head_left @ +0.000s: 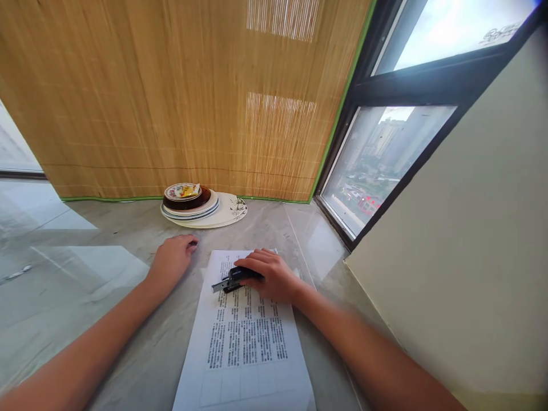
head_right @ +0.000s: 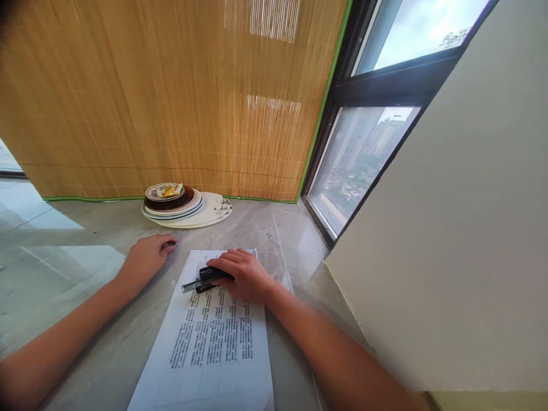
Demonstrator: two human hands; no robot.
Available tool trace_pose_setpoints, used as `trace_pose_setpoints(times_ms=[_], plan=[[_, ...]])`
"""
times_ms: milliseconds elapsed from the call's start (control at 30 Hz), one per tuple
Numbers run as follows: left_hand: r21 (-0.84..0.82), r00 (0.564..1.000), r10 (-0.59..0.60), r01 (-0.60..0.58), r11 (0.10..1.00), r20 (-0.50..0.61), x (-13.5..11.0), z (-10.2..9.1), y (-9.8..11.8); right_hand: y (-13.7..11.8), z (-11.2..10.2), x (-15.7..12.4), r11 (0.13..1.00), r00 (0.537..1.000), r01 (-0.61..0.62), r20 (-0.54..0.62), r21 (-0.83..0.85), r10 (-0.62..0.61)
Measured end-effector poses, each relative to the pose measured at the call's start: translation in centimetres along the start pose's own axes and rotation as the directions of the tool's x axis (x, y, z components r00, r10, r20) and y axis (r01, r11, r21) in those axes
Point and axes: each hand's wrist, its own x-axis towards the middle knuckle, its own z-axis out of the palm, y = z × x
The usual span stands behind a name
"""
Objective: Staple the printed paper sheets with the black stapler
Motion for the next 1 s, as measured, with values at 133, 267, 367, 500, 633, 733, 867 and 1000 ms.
trace_pose_setpoints(times_ms=[133, 267, 367, 500, 633, 733, 867, 1000], plan=[[-0.156, 0.996, 0.063, -0.071, 0.985, -0.059, -0.3, -0.9, 2.2, 0.5, -0.2, 0.1, 0.993, 0.981, -0.112, -0.163, -0.038, 0.104], [-0.361, 0.996, 0.019, -0.048, 0.931, -0.085, -0.9, -2.0, 4.6, 1.0, -0.4, 0.1, 0.975, 0.953, -0.220, -0.220, -0.021, 0.210], [-0.429, 0.997, 0.028, -0.055, 0.902, -0.067, -1.3, -2.3, 5.5, 1.1, -0.5, 0.1, 0.964, 0.937, -0.266, -0.234, 0.012, 0.261], [-0.454, 0.991, 0.105, -0.132, 0.881, -0.086, -1.7, -2.4, 5.8, 0.9, -0.4, 0.1, 0.961, 0.939, -0.276, -0.207, 0.018, 0.273], [-0.437, 0.982, 0.147, -0.184, 0.881, -0.119, -1.8, -2.5, 6.0, 0.9, -0.2, 0.0, 0.966, 0.952, -0.258, -0.170, 0.011, 0.256], [-0.435, 0.978, 0.172, -0.206, 0.877, -0.116, -2.0, -2.9, 6.4, 1.0, -0.1, 0.0, 0.971, 0.960, -0.240, -0.152, 0.000, 0.237], [-0.439, 0.979, 0.168, -0.201, 0.876, -0.112, -2.3, -3.3, 7.0, 1.0, 0.0, 0.1, 0.971, 0.961, -0.239, -0.148, -0.024, 0.233], [-0.461, 0.971, 0.216, -0.238, 0.855, -0.102, -2.3, -3.3, 7.3, 1.0, 0.0, 0.0, 0.967, 0.959, -0.251, -0.143, -0.040, 0.243]])
